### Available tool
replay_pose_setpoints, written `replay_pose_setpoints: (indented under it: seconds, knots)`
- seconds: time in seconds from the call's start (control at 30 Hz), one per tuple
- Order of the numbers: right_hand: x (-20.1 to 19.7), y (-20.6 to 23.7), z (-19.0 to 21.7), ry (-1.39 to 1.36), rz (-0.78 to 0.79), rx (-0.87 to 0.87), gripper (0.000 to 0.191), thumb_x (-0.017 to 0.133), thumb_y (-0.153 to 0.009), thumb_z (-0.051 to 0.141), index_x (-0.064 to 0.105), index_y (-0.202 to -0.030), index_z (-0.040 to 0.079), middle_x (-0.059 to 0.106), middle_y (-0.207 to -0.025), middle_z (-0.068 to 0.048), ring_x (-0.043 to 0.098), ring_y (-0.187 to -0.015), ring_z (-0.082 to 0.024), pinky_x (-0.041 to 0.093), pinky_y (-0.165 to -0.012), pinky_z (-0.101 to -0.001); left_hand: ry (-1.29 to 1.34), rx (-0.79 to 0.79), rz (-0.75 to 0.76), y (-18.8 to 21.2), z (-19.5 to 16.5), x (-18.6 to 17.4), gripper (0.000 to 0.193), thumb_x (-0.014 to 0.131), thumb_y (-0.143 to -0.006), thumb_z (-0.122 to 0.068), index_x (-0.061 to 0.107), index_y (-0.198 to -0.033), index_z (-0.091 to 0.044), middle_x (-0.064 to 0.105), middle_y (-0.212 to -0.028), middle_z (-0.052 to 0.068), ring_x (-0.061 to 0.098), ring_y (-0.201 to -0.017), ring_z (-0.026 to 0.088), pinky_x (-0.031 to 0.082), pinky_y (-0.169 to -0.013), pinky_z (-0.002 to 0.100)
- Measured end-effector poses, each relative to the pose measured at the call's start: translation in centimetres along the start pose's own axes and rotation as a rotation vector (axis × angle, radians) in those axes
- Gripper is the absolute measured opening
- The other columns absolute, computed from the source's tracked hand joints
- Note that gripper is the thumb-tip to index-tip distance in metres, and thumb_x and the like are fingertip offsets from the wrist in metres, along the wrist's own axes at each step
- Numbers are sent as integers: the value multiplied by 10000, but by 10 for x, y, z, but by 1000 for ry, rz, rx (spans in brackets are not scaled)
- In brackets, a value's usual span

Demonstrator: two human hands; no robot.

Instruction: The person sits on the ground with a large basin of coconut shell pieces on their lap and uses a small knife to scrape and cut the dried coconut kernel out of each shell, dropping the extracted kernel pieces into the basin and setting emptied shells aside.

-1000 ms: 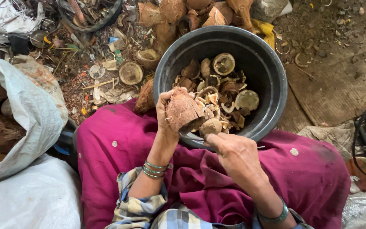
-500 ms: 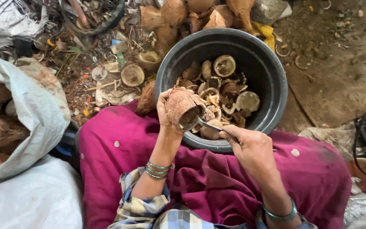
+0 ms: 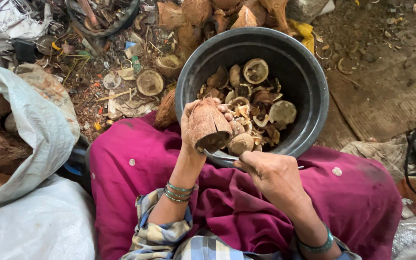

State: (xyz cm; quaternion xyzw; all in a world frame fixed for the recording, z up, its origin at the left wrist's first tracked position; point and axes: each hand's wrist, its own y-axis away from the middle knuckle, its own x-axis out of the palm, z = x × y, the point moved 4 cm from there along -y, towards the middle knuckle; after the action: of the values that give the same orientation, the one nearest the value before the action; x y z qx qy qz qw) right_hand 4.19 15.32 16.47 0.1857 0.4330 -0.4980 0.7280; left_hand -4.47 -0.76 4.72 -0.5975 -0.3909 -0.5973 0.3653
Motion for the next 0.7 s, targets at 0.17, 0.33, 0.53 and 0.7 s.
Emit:
replay_pose_setpoints:
  seconds: [0.17, 0.33, 0.53, 0.7]
  knots:
    - [2, 0, -2, 61, 58, -52, 84, 678, -845, 212, 682, -867, 131, 626, -684, -60, 656, -645, -268, 472, -535, -408, 30, -117, -70, 3, 6, 5, 392, 564, -933, -365, 627, -1061, -1, 647, -972, 172, 654, -912, 354, 578, -851, 487]
    - [5, 3, -3, 131, 116, -30, 18, 629, -839, 117, 646, -843, 116, 603, -665, -61, 641, -639, -266, 480, -572, -417, -117, -128, -140, 4, 7, -4, 348, 553, -951, -307, 647, -1044, 15, 672, -958, 187, 674, -893, 362, 590, -847, 485]
    - [11, 11, 1, 215, 64, 46, 48, 598, -841, 79, 625, -826, 115, 630, -676, -67, 665, -668, -270, 496, -597, -423, -261, -57, -285, 3, 2, -29, 343, 559, -948, -285, 668, -1058, 21, 711, -971, 207, 710, -876, 354, 604, -844, 494]
    - [22, 7, 3, 271, -24, 124, 55, 621, -883, 136, 646, -835, 125, 647, -673, -63, 675, -648, -268, 498, -554, -431, -326, 118, -344, -3, -9, -33, 335, 544, -902, -292, 659, -998, 9, 714, -936, 202, 710, -859, 344, 609, -833, 478]
